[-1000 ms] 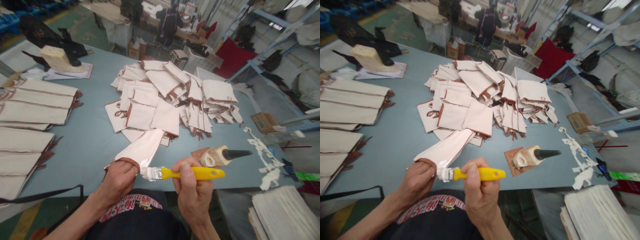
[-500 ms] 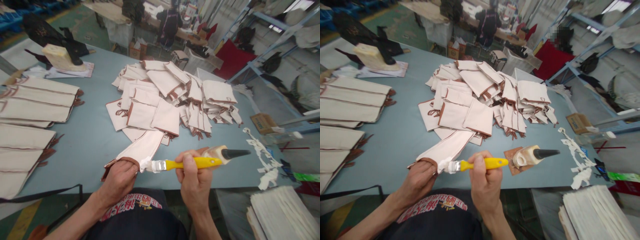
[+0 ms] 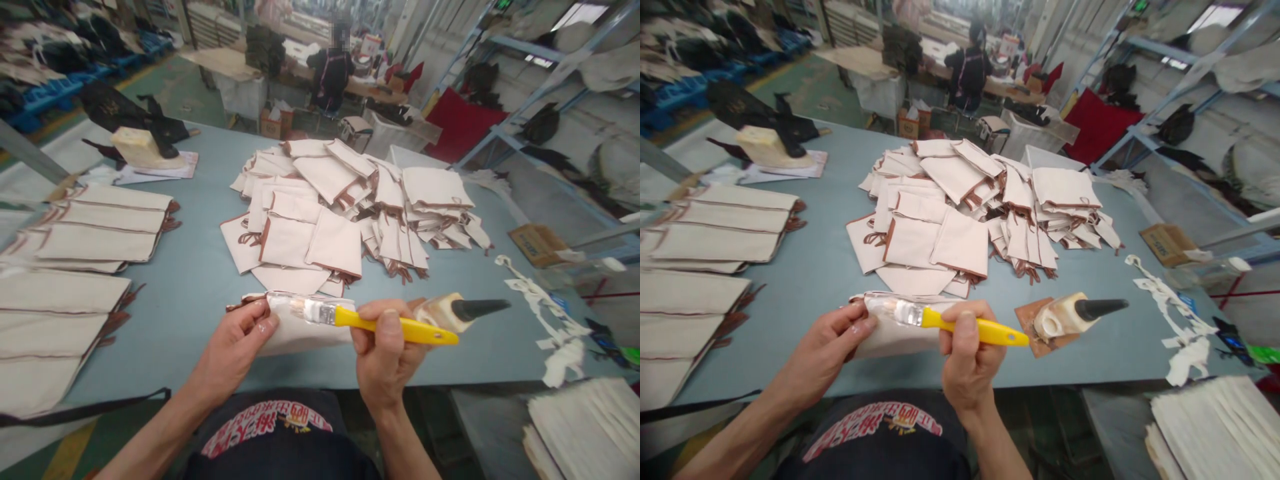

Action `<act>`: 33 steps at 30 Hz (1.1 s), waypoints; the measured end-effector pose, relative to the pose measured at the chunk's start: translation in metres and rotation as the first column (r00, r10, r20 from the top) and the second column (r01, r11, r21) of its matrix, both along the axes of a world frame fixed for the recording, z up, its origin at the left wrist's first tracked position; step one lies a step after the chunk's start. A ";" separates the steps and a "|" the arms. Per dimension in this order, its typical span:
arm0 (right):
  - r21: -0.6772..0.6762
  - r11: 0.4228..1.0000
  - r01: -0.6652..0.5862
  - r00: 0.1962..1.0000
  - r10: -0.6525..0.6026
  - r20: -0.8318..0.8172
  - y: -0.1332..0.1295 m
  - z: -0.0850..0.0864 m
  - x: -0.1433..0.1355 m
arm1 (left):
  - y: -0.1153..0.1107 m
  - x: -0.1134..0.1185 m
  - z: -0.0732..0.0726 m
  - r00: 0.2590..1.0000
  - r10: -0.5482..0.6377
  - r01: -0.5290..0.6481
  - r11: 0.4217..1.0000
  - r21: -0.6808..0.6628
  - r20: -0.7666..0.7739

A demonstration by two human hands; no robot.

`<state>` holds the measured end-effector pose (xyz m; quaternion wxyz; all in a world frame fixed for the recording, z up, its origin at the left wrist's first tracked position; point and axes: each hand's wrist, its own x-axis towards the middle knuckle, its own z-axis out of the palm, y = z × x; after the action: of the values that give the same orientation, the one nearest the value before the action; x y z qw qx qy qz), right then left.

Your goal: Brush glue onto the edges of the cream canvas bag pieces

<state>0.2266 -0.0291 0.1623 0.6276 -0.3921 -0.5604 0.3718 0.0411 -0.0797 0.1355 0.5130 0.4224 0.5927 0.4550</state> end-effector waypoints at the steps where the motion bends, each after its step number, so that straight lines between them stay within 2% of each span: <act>1: 0.032 0.999 -0.023 0.999 0.021 0.045 -0.001 -0.001 -0.003 | -0.001 0.001 0.000 1.000 -0.010 0.010 1.000 -0.002 -0.004; 4: 0.123 0.989 -0.082 0.962 0.046 0.270 0.000 -0.010 -0.001 | -0.006 0.005 0.001 0.999 -0.031 0.032 0.999 -0.024 0.036; 7: 0.205 0.977 -0.058 0.900 -0.037 0.433 0.005 -0.018 0.016 | -0.011 0.006 0.001 0.994 -0.004 0.012 0.997 -0.070 0.111; 11: 0.313 0.950 0.012 0.893 -0.151 0.424 0.005 -0.016 0.035 | -0.018 0.004 0.001 0.985 0.018 0.000 0.995 -0.100 0.174; 15: 0.345 0.936 0.065 0.922 -0.189 0.339 -0.002 -0.007 0.035 | -0.022 0.004 0.000 0.982 0.031 -0.014 0.996 -0.090 0.186; 17: 0.325 0.945 0.041 0.920 -0.163 0.356 -0.007 -0.006 0.033 | -0.022 0.004 0.000 0.987 0.035 -0.023 0.997 -0.080 0.155; 20: 0.320 0.945 -0.073 0.923 -0.057 0.380 -0.012 -0.003 0.032 | -0.024 0.004 0.001 0.993 0.027 -0.020 0.998 -0.060 0.115; 24: 0.381 0.876 -0.296 0.867 0.079 0.491 -0.010 0.007 0.035 | -0.025 0.006 0.008 1.000 0.014 -0.014 1.000 -0.009 -0.014; 27: 0.394 0.828 -0.399 0.807 0.113 0.580 -0.004 0.015 0.029 | -0.025 0.011 0.012 0.989 -0.019 0.024 0.999 0.034 -0.147; 29: 0.385 0.796 -0.468 0.776 0.161 0.610 0.000 0.017 0.020 | -0.024 0.014 0.013 0.983 -0.036 0.046 0.998 0.048 -0.178; 31: 0.369 0.787 -0.495 0.778 0.211 0.592 0.003 0.016 0.009 | -0.023 0.016 0.012 0.983 -0.040 0.050 0.997 0.056 -0.179; 33: 0.339 0.817 -0.467 0.814 0.247 0.525 0.004 0.012 0.000 | -0.022 0.016 0.010 0.984 -0.027 0.040 0.997 0.072 -0.174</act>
<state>0.2265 -0.0256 0.1746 0.4671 -0.1951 -0.8279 0.2416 0.0568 -0.1020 0.1457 0.4509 0.4891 0.6105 0.4298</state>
